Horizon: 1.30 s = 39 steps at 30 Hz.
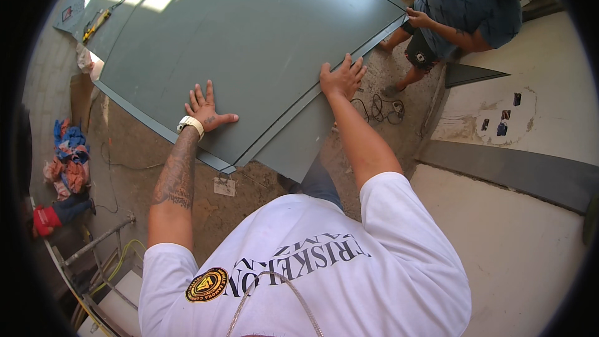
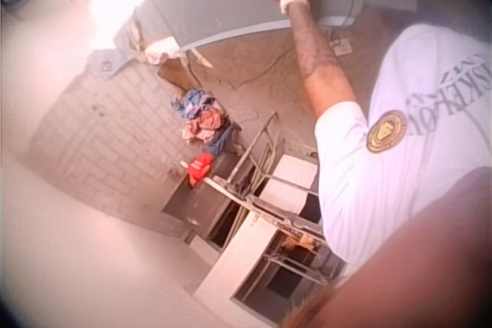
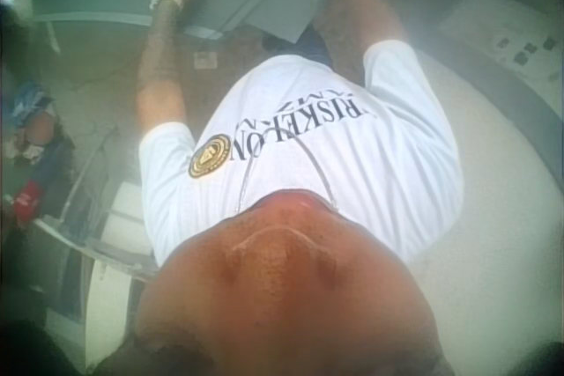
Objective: The person uses tin snips to cut along the edges of a large gray metal sheet. They hold the sheet steady with one hand while cutting with the other, removing small strips of material. Another person is visible in the background working nearby.
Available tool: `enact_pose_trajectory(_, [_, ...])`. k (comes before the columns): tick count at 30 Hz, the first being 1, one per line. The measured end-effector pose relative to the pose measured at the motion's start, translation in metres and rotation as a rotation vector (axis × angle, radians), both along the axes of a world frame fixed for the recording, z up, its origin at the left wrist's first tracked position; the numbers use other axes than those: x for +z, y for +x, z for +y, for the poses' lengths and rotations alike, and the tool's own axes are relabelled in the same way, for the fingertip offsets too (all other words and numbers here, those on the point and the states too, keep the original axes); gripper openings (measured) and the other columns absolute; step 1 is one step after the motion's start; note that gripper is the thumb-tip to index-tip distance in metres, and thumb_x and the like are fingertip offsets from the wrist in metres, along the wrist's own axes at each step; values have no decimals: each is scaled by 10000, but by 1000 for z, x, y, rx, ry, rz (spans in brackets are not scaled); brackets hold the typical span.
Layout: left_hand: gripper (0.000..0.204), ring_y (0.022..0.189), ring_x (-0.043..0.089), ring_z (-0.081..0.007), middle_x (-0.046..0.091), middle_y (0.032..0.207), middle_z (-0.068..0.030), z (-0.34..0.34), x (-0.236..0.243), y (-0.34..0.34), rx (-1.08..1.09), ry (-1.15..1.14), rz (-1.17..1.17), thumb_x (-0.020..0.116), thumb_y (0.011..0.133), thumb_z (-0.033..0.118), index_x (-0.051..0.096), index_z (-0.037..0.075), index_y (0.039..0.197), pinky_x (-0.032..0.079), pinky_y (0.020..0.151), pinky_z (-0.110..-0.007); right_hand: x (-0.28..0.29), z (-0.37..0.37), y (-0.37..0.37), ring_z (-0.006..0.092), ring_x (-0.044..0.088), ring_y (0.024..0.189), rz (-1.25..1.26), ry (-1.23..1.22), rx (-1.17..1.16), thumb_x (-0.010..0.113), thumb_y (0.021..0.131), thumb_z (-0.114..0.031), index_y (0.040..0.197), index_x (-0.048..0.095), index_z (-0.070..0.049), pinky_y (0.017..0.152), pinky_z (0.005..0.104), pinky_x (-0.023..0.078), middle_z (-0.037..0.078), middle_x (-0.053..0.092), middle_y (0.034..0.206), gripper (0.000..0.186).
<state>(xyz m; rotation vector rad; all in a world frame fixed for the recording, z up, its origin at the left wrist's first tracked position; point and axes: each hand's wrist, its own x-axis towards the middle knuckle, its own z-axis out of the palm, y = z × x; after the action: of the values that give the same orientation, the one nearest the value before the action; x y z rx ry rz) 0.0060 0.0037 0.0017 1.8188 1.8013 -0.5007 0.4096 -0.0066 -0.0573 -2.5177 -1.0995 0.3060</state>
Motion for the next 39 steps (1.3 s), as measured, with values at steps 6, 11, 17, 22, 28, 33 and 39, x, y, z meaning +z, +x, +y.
enact_pose_trajectory(6, [1659, 1666, -206, -447, -193, 1804, -264, 5, 0, 1, -8, -10, 8, 820, 613, 929, -190, 263, 1747, -68, 1301, -707, -3, 5, 5, 468, 117, 1669, 4, 14, 31, 605, 979, -519, 1701, 353, -147, 1294, 617, 248, 230, 174, 1798, 850])
enact_pose_trajectory(11, [1644, 1663, -222, -443, -222, 1798, -260, 6, -7, 2, -8, -27, 37, 819, 641, 912, -234, 278, 1733, -91, 1298, -694, 4, 0, 28, 485, 68, 1672, 27, -126, 188, 609, 1003, -522, 1722, 319, -135, 1311, 661, 146, 256, 149, 1798, 867])
enact_pose_trajectory(17, [1384, 1673, -193, -431, -153, 1829, -203, -1, -24, -4, 52, 51, 12, 539, 765, 1032, -90, 319, 1770, -87, 1308, -676, 41, 12, 89, 447, 110, 1682, -365, -127, 949, 727, 958, -614, 1703, 406, -259, 1327, 642, 147, 169, 228, 1808, 886])
enact_pose_trajectory(22, [1266, 1686, -123, -428, -106, 1832, -212, -3, -23, 11, 186, 122, 31, 455, 837, 1018, -16, 314, 1779, -38, 1327, -673, 53, 67, 111, 353, 129, 1698, -396, -161, 1542, 784, 914, -634, 1719, 374, -306, 1363, 567, 155, 68, 220, 1831, 962])
enact_pose_trajectory(28, [1219, 1696, -29, -420, -9, 1826, -243, -62, -9, 166, 55, 230, -120, 449, 869, 999, 86, 275, 1781, 25, 1347, -659, 51, 90, 123, 396, 190, 1680, -358, -125, 1774, 752, 926, -637, 1726, 358, -184, 1341, 589, 192, 121, 259, 1816, 1001])
enact_pose_trajectory(33, [1071, 1702, 51, -386, 76, 1833, -201, -96, -33, 224, -36, 361, -43, 393, 939, 935, 132, 317, 1774, 92, 1342, -673, 23, 102, 134, 413, 215, 1670, -432, -74, 1829, 649, 976, -707, 1735, 337, -181, 1333, 621, 212, 137, 266, 1810, 975])
enact_pose_trajectory(39, [909, 1620, 315, -462, 343, 1739, -262, -90, -48, 222, -146, 519, 25, 368, 1041, 807, 356, 200, 1717, 268, 1312, -637, 14, 105, 134, 439, 230, 1660, -506, -67, 1849, 582, 1011, -718, 1724, 352, -137, 1328, 624, 223, 167, 280, 1800, 948])
